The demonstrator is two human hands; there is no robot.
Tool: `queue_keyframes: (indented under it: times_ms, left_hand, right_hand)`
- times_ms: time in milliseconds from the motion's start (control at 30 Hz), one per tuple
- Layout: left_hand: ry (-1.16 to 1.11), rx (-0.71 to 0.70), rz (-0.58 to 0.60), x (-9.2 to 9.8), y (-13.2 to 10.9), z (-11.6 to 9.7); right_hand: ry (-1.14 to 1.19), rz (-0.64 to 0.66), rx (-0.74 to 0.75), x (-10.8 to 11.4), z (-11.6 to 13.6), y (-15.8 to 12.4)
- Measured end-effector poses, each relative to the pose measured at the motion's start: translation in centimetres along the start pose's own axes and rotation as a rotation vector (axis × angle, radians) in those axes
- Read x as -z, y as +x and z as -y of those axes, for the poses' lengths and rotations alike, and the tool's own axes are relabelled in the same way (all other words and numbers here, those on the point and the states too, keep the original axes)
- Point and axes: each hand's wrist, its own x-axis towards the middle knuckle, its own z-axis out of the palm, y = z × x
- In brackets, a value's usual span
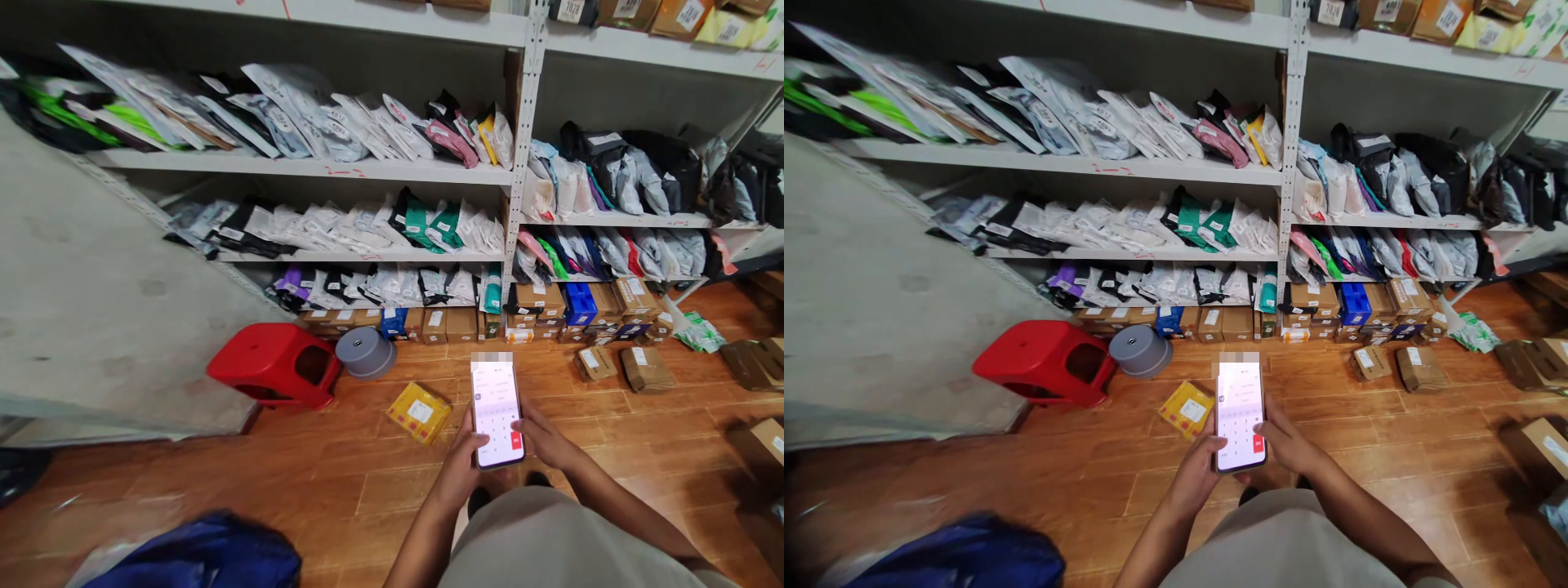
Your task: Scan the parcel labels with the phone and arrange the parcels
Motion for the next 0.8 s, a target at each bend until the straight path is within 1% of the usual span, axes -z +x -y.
queue_keyframes:
  times_ms: [100, 200, 333, 433, 567, 633, 700, 800]
  left_hand:
    - [-0.093, 0.032, 0.055, 0.5, -0.1, -0.6]
    - [-0.095, 0.054, 0.108, 0.9, -0.2, -1.2]
    - [-0.018, 0.069, 0.092, 1.6, 0.1, -1.6]
    - [0.01, 0.062, 0.094, 2.9, 0.5, -1.6]
    - [-0.093, 0.077, 0.196, 5.4, 1.4, -1.4]
    - [-0.152, 0.084, 0.217, 6.6, 2.1, -1.0]
    - [-0.194, 0.109, 0.195, 7.8, 3.0, -0.3]
    - [-0.242, 0.138, 0.09, 9.0, 5.0, 0.9]
  right_hand:
    - [0.052, -0.019, -0.025, -0.3, -0.4, 0.7]
    - [0.068, -0.058, -0.045, -0.6, -1.1, 1.6]
    - [0.091, -0.076, -0.071, -1.2, -1.5, 2.5]
    - [0.113, -0.089, -0.103, -2.1, -1.4, 3.1]
    - [0.134, -0.139, -0.162, -3.4, -1.8, 4.4]
    - [0.166, -0.173, -0.199, -3.8, -2.5, 5.2]
    - [0.2, -0.196, -0.23, -3.9, -3.4, 6.0]
    - [0.214, -0.17, -0.237, -3.3, -4.4, 7.4]
